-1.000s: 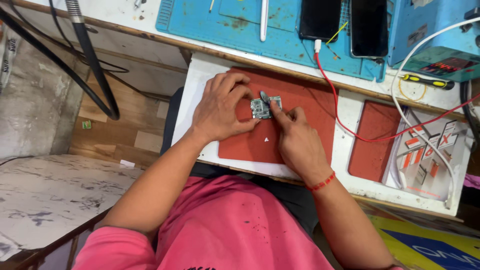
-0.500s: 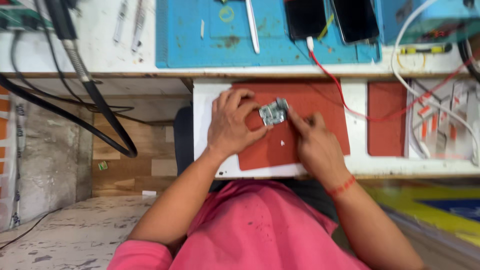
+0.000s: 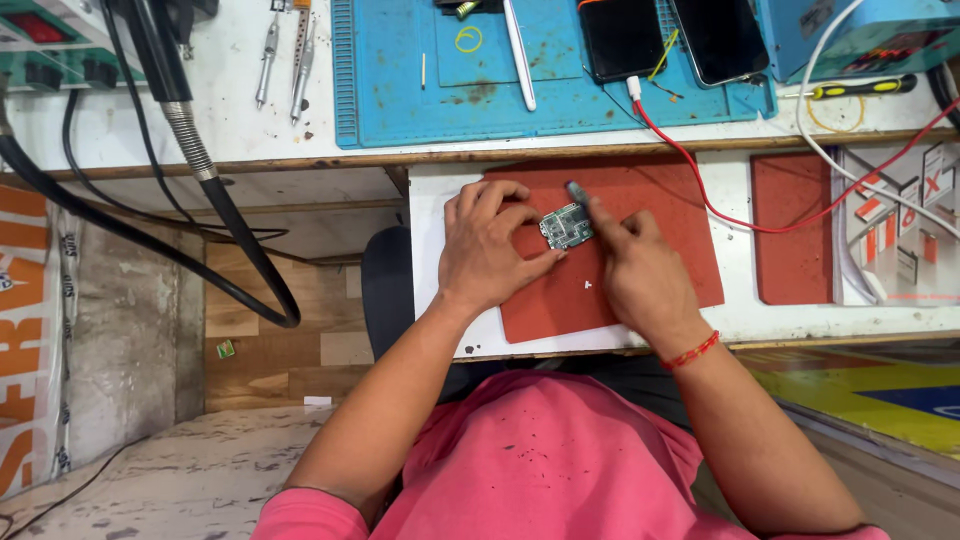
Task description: The person uses a toothbrush to scrub a small circuit board on a red mat. They then use a hot air gun to apply heat to the board while holding it in place with their left hand. The work is performed on a cluttered workbench with various tools and electronic parts visible.
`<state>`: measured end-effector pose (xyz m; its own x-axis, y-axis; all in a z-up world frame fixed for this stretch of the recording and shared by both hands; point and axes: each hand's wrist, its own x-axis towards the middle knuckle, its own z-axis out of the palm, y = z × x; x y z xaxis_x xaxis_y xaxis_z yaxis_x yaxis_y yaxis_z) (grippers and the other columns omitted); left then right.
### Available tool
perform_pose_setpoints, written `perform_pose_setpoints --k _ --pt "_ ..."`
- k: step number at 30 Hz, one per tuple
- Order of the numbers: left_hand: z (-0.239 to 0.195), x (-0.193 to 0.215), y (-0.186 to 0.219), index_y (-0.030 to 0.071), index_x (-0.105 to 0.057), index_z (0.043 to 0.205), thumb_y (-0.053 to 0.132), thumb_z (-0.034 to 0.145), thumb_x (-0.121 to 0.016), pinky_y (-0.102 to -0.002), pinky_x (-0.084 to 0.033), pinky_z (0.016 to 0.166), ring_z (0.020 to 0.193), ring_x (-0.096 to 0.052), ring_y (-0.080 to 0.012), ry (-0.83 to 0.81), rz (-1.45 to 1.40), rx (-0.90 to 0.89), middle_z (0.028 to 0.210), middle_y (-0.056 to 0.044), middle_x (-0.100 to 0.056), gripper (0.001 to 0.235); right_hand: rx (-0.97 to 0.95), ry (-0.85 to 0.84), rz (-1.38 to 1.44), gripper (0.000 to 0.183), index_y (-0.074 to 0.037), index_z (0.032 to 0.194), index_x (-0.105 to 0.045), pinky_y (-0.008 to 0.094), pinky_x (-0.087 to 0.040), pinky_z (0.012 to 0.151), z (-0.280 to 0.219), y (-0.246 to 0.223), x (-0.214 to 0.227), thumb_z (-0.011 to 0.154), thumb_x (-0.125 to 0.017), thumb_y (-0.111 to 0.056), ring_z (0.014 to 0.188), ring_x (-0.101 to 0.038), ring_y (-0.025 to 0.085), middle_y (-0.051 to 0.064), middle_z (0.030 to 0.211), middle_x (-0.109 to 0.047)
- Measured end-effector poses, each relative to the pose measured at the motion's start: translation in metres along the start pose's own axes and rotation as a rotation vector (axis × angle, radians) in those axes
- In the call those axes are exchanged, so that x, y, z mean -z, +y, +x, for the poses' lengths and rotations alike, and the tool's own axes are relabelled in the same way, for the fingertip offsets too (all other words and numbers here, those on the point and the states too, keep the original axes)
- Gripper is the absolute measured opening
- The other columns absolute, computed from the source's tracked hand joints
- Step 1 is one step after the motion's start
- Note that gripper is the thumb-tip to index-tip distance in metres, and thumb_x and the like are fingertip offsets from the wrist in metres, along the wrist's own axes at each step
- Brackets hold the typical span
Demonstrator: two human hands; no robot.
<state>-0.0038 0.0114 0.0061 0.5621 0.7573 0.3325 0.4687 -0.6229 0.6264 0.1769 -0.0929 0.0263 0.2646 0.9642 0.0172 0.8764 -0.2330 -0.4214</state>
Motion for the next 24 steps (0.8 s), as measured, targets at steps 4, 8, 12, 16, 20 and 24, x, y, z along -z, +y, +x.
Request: perform_pose_setpoints --k 4,8,12,16,20,24 --pt "-0.002 -0.001 -0.003 0.014 -0.076 0.095 0.038 0.067 -0.092 -0.046 -0.036 0.106 0.121 -0.051 -0.0258 0.029 -0.011 -0.017 0.12 -0.001 -0.062 0.04 0.067 -0.048 -0.005 0.057 -0.02 0.145 -0.058 0.053 -0.054 0.068 -0.009 -0.005 -0.004 0.09 -0.057 -0.007 0.08 -0.066 0.043 0.018 0.103 -0.061" --pt "-0.001 0.001 0.001 0.013 -0.076 0.092 0.037 0.064 -0.092 -0.046 -0.037 0.104 0.121 -0.05 -0.029 0.031 0.02 -0.007 0.12 -0.003 -0.062 0.041 0.085 -0.048 0.01 0.056 -0.02 0.145 -0.058 0.053 -0.054 0.069 -0.005 -0.005 -0.002 0.091 -0.057 -0.007 0.08 -0.066 0.042 0.018 0.103 -0.061" --pt "-0.004 -0.001 0.001 0.013 -0.076 0.098 0.037 0.068 -0.091 -0.045 -0.039 0.103 0.119 -0.052 -0.0263 0.024 -0.005 -0.017 0.119 -0.002 -0.062 0.041 -0.014 -0.032 0.006 0.05 -0.022 0.143 -0.059 0.052 -0.054 0.069 -0.01 0.001 0.001 0.095 -0.054 -0.007 0.081 -0.067 0.041 0.016 0.107 -0.062" --pt "0.003 0.0 0.001 0.014 -0.076 0.096 0.038 0.068 -0.091 -0.045 -0.04 0.101 0.118 -0.053 -0.0265 0.033 0.011 -0.012 0.118 -0.002 -0.063 0.039 0.034 -0.139 -0.012 0.061 -0.023 0.145 -0.057 0.053 -0.054 0.066 -0.005 0.003 0.005 0.088 -0.053 -0.002 0.076 -0.066 0.042 0.016 0.105 -0.061" --pt "0.001 0.001 0.002 0.012 -0.076 0.096 0.04 0.068 -0.092 -0.046 -0.039 0.101 0.117 -0.053 -0.0267 0.024 0.01 -0.008 0.118 -0.003 -0.063 0.042 0.014 -0.083 -0.008 0.06 -0.023 0.147 -0.055 0.053 -0.054 0.069 -0.004 0.011 0.01 0.09 -0.053 -0.003 0.077 -0.066 0.043 0.017 0.107 -0.061" --pt "-0.002 0.004 0.004 0.012 -0.076 0.096 0.038 0.068 -0.091 -0.046 -0.039 0.102 0.119 -0.053 -0.0273 0.008 0.027 -0.011 0.12 -0.003 -0.063 0.041 0.068 -0.193 0.013 0.063 -0.025 0.144 -0.056 0.051 -0.055 0.067 -0.012 0.006 0.011 0.086 -0.053 -0.001 0.079 -0.067 0.042 0.015 0.111 -0.062"
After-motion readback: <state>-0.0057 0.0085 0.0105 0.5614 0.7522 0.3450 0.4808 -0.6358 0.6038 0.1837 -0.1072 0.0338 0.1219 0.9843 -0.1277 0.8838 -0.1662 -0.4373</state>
